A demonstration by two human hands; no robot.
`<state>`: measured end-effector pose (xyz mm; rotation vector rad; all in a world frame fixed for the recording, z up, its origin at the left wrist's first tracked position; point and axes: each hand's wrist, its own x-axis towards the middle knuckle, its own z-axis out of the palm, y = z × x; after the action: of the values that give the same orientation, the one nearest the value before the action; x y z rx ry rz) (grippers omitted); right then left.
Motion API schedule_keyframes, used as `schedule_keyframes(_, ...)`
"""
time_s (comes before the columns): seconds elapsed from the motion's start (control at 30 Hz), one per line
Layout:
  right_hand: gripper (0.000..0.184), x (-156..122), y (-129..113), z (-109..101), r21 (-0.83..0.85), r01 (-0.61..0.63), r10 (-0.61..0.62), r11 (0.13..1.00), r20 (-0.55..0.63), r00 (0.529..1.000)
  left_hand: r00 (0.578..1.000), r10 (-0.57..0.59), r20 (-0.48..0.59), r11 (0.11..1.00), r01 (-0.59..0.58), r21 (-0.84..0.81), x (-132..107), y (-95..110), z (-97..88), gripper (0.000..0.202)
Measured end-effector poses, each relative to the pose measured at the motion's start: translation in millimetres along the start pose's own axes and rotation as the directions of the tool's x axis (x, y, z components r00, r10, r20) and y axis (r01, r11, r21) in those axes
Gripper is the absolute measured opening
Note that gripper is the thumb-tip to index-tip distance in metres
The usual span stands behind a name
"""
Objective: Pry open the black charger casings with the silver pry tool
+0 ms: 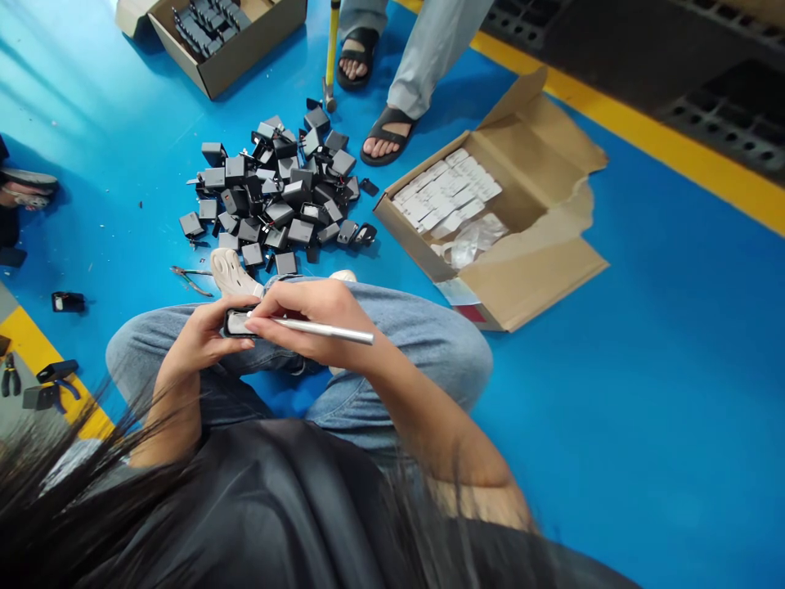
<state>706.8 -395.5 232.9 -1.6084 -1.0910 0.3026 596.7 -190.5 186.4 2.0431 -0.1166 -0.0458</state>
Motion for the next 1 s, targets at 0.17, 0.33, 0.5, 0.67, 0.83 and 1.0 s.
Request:
schedule_keyframes(0.17,0.012,-0.3,2.9,-0.7,-0.005,-0.041,0.041,0.999,0.025,0.999,1.000,-0.005,0.009,0.999,0.005,0.053,0.5,3.3,-0.6,0.059)
schedule_keyframes(0.33,0.013,-0.3,3.5,-1.4,0.007,-0.073,0.073,0.997,0.050,0.996,1.000,-0.026,0.006,0.995,0.026,0.097,-0.7,2.1,0.2,0.061)
schedule_keyframes(0.5,0.012,-0.8,4.0,-0.4,0.023,-0.070,0.069,0.997,0.044,0.997,0.999,0.029,-0.030,0.997,-0.027,0.066,-1.3,-2.0,1.2,0.057)
schedule_keyframes(0.67,0.013,-0.6,4.2,-0.6,0.008,-0.083,0.082,0.996,0.079,0.993,1.000,0.009,-0.014,0.999,-0.008,0.054,1.5,-1.3,0.7,0.057)
schedule_keyframes(0.83,0.014,-0.7,3.5,0.0,0.008,-0.084,0.083,0.996,0.091,0.992,1.000,-0.025,-0.005,0.999,0.025,0.045,-0.1,0.9,1.7,0.055)
schedule_keyframes(1.0,0.014,1.8,10.7,0.1,0.017,-0.105,0.103,0.994,0.082,0.991,0.999,-0.045,0.001,0.998,0.045,0.049,2.3,-3.2,2.7,0.054)
